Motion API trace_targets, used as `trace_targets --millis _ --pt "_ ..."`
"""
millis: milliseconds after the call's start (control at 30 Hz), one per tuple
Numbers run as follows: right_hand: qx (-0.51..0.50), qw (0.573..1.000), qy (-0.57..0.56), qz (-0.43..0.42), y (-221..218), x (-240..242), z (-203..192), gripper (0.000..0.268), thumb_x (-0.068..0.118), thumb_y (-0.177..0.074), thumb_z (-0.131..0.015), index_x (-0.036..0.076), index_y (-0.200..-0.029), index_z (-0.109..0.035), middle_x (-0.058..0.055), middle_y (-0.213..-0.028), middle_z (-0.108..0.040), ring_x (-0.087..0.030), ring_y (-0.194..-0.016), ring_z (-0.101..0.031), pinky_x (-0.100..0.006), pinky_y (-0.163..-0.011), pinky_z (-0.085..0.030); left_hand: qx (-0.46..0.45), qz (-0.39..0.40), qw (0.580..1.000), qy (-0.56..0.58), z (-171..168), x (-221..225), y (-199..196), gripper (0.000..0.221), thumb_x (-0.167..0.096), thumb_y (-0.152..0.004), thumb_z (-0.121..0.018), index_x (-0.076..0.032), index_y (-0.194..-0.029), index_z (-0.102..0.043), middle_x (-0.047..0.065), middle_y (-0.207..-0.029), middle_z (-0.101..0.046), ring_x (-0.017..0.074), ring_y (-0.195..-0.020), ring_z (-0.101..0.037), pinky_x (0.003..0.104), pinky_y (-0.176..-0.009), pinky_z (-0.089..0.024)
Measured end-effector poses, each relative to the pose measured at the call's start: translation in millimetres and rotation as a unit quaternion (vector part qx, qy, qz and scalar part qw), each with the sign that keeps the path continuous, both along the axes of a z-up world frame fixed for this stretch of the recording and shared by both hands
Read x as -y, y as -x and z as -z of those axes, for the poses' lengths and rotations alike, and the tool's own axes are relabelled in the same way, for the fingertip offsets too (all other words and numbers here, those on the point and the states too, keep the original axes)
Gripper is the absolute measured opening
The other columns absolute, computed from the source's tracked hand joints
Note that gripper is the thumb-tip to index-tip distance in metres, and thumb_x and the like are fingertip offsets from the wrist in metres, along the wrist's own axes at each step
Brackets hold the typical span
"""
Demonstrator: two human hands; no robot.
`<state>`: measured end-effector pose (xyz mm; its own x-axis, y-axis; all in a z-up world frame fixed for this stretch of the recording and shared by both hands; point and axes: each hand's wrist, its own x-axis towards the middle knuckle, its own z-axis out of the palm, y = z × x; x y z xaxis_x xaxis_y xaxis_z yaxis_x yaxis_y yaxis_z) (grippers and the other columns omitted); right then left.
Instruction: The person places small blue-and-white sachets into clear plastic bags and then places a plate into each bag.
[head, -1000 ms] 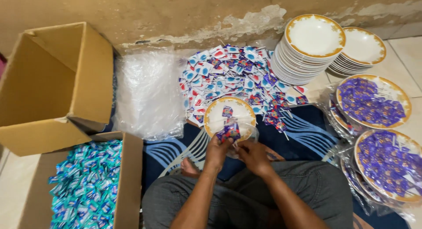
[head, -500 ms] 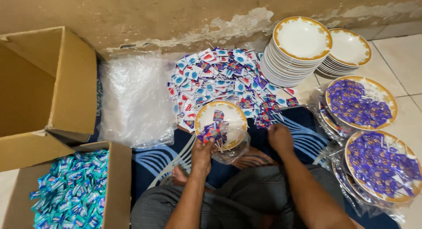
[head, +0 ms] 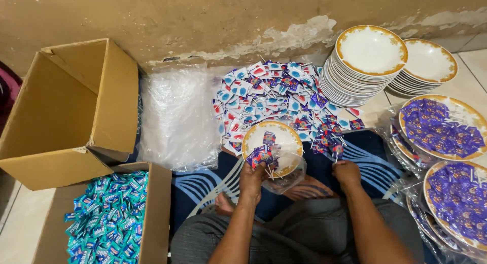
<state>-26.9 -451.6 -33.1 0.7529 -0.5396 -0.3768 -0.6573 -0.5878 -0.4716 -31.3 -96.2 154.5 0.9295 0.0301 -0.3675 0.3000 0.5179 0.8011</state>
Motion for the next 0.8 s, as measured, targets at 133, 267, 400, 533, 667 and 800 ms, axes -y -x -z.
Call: trace_targets --millis 133,267,400,533,667,800 --pt "0.215 0.961 -0.152 0.09 34 -97 -128 0.017 0.015 -0.093 -0.064 0.01 -0.103 -0.076 -0.02 -0.087 -0.075 -0.036 -0.086 -0.073 -0.046 -0.075 -0.056 0.014 -0.002 1.0 -0.027 -16 6 6 0.021 -0.002 -0.093 -0.068 -0.01 -0.111 -0.061 0.009 -0.083 -0.074 0.0205 -0.064 -0.073 0.029 -0.055 -0.061" --pt "0.198 0.964 -0.15 -0.095 47 -178 -197 0.021 0.019 -0.09 -0.068 0.012 -0.108 -0.078 -0.026 -0.101 -0.076 -0.049 -0.106 -0.068 -0.056 -0.088 -0.055 0.022 0.027 0.994 -0.106 -34 16 18 0.015 -0.002 -0.093 -0.066 -0.005 -0.108 -0.066 0.01 -0.084 -0.074 0.0186 -0.069 -0.073 0.031 -0.061 -0.062" --pt "0.169 0.965 -0.181 -0.082 44 -217 -213 0.024 0.024 -0.091 -0.072 0.018 -0.114 -0.076 -0.017 -0.1 -0.078 -0.036 -0.101 -0.073 -0.048 -0.086 -0.059 0.042 0.073 0.97 -0.229 29 9 7 0.015 -0.01 -0.092 -0.072 -0.009 -0.107 -0.07 0.013 -0.088 -0.077 0.0226 -0.079 -0.075 0.037 -0.065 -0.061" --pt "0.232 0.956 -0.127 -0.127 40 -226 -207 0.006 0.022 -0.087 -0.075 0.021 -0.092 -0.076 -0.007 -0.079 -0.078 -0.028 -0.082 -0.076 -0.038 -0.069 -0.059 0.025 0.067 0.957 -0.28 32 8 5 0.021 -0.019 -0.087 -0.079 -0.014 -0.105 -0.072 0.009 -0.084 -0.076 0.019 -0.076 -0.074 0.034 -0.066 -0.06" --pt "0.252 0.945 -0.115 -0.175 40 -224 -197 0.007 0.019 -0.086 -0.072 0.015 -0.091 -0.075 -0.016 -0.08 -0.076 -0.039 -0.082 -0.074 -0.046 -0.071 -0.058 0.012 0.029 0.995 -0.099 36 8 1 0.023 -0.006 -0.089 -0.075 -0.009 -0.111 -0.07 0.011 -0.086 -0.076 0.0198 -0.07 -0.074 0.034 -0.061 -0.065" --pt "0.272 0.929 -0.132 -0.213 35 -211 -185 0.007 0.016 -0.082 -0.074 0.018 -0.089 -0.076 -0.013 -0.078 -0.075 -0.038 -0.08 -0.074 -0.044 -0.07 -0.058 0.012 -0.008 0.999 -0.035 32 7 0 0.022 -0.004 -0.091 -0.072 -0.005 -0.112 -0.065 0.014 -0.089 -0.076 0.0204 -0.069 -0.074 0.035 -0.061 -0.065"
